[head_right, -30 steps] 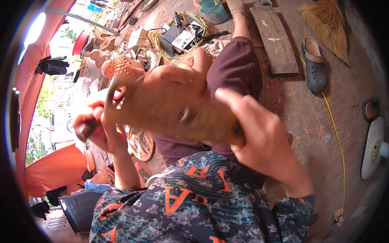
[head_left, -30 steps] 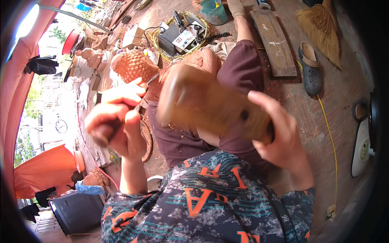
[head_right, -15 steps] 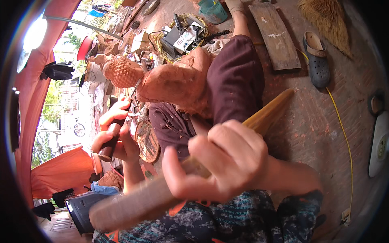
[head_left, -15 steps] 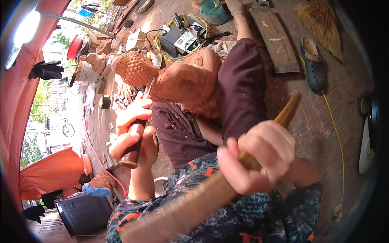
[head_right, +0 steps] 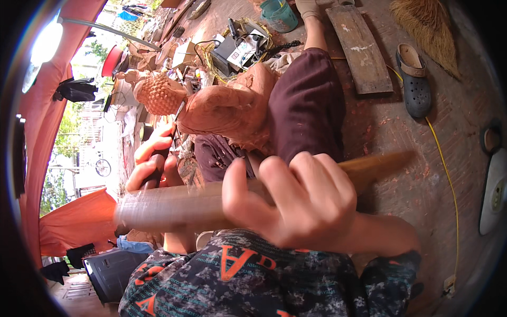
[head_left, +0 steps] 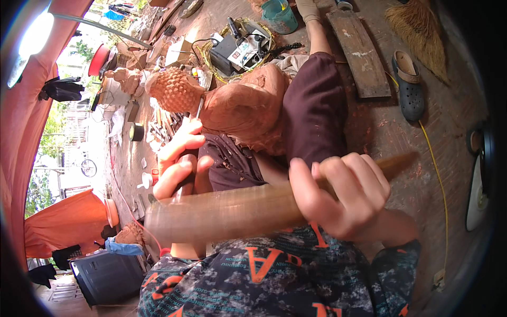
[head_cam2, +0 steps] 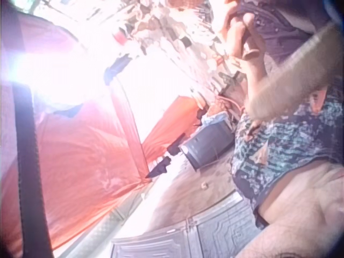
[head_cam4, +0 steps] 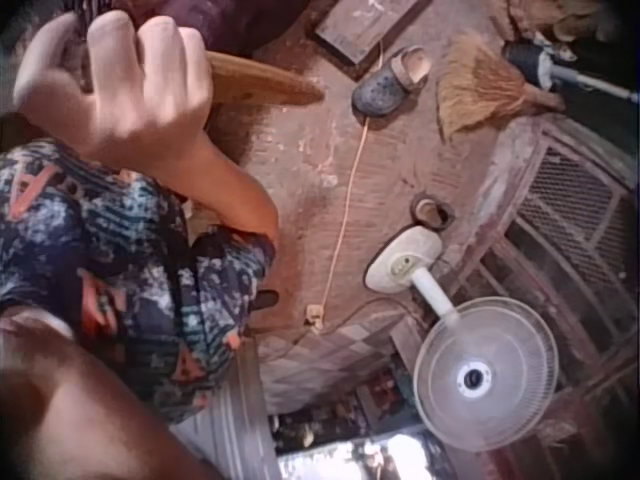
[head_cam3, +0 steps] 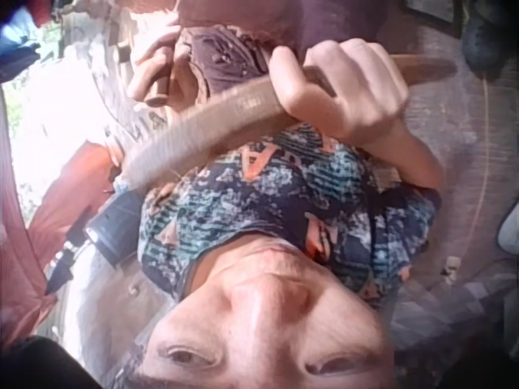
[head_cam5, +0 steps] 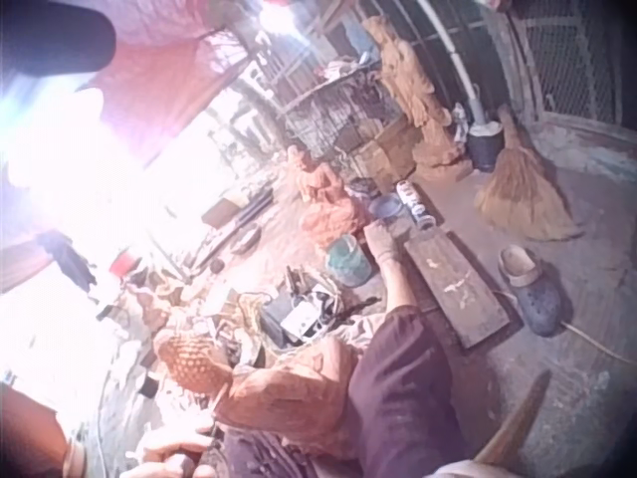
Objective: The person carves a wooden sculpture of a figure's head and torso using a chisel and a wooden mallet. They repeatedly strike the chisel to shape the wood, occasionally switching tools from a collection nearby.
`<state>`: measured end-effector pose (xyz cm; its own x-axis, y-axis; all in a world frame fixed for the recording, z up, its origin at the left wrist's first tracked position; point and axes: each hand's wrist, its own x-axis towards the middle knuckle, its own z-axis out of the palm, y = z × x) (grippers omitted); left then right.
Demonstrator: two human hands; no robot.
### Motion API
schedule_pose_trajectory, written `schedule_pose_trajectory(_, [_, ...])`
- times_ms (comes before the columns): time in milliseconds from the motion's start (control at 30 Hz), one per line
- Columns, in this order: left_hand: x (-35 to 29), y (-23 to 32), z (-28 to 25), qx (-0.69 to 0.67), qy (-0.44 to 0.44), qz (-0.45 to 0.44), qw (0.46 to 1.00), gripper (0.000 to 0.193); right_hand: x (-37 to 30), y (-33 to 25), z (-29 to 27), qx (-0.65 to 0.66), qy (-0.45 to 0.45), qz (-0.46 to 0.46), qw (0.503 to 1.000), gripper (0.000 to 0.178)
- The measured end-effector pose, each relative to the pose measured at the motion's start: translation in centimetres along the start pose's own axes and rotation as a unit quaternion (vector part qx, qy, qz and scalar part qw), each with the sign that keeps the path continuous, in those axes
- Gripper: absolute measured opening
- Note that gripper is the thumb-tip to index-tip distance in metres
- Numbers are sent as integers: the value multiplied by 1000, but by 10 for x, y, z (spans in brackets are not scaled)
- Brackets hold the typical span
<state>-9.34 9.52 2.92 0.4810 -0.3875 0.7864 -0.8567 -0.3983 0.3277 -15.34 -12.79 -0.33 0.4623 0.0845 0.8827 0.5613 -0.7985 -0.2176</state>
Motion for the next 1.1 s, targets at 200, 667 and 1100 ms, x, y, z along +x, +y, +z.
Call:
schedule_pose_trajectory(200, [12, -4, -21, -287, 267, -249, 885, 32, -4, -3, 3, 139, -60, 51, 987, 28])
schedule_pose_trajectory(667, [3, -7, -15, -85, 19, 11, 996, 24, 23, -9, 15, 202, 36, 15, 979, 28])
schedule_pose_trajectory(1100, [1, -2, -31, -144, 100, -31, 984, 30, 17, -15, 25, 190, -57, -7, 980, 27])
